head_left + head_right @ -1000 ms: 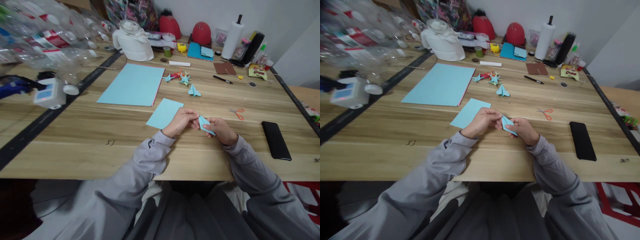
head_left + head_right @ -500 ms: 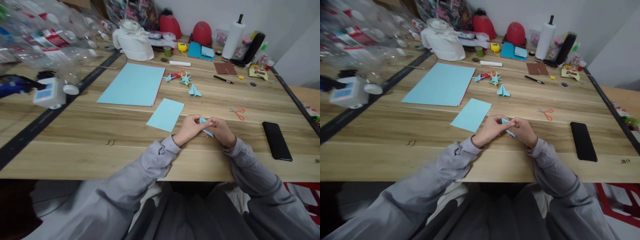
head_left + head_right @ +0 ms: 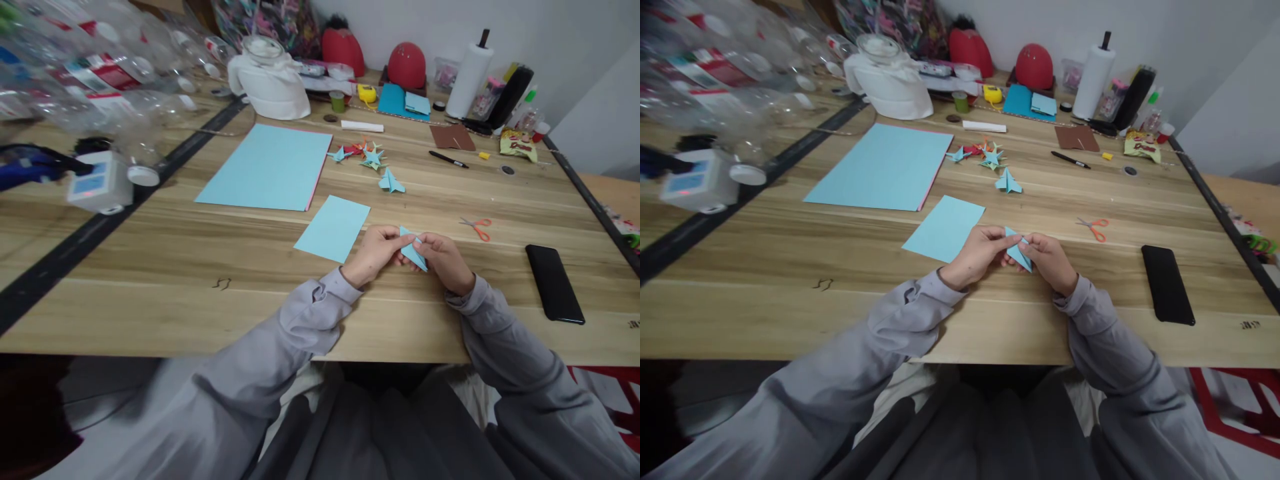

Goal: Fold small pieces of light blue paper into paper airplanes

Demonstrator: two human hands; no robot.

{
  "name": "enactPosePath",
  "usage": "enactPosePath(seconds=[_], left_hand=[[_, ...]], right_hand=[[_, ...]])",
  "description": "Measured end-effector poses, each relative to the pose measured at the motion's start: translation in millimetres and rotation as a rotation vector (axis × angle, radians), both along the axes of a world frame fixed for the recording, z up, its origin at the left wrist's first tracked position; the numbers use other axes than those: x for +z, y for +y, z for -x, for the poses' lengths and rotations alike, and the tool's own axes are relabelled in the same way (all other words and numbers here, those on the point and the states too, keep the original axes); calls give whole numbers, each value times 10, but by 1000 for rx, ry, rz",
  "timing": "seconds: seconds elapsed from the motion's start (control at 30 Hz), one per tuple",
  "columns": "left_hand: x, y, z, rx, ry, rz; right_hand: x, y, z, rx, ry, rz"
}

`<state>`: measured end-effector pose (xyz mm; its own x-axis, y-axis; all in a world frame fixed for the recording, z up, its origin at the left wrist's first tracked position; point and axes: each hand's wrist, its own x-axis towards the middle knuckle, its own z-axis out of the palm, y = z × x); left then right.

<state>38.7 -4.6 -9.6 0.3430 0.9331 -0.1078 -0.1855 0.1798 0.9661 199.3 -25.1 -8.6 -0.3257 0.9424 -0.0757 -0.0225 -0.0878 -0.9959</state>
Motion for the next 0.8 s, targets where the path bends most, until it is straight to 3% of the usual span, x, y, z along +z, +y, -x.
enactPosePath(seconds=[0.4,0.8], left_hand=[[-46,3,-11,91,33,-163],[-60,-3,-4,31,22,-160]], right_hand=[[-7,-2,18,-16,-36,85],[18,-14,28,24,-28,102]])
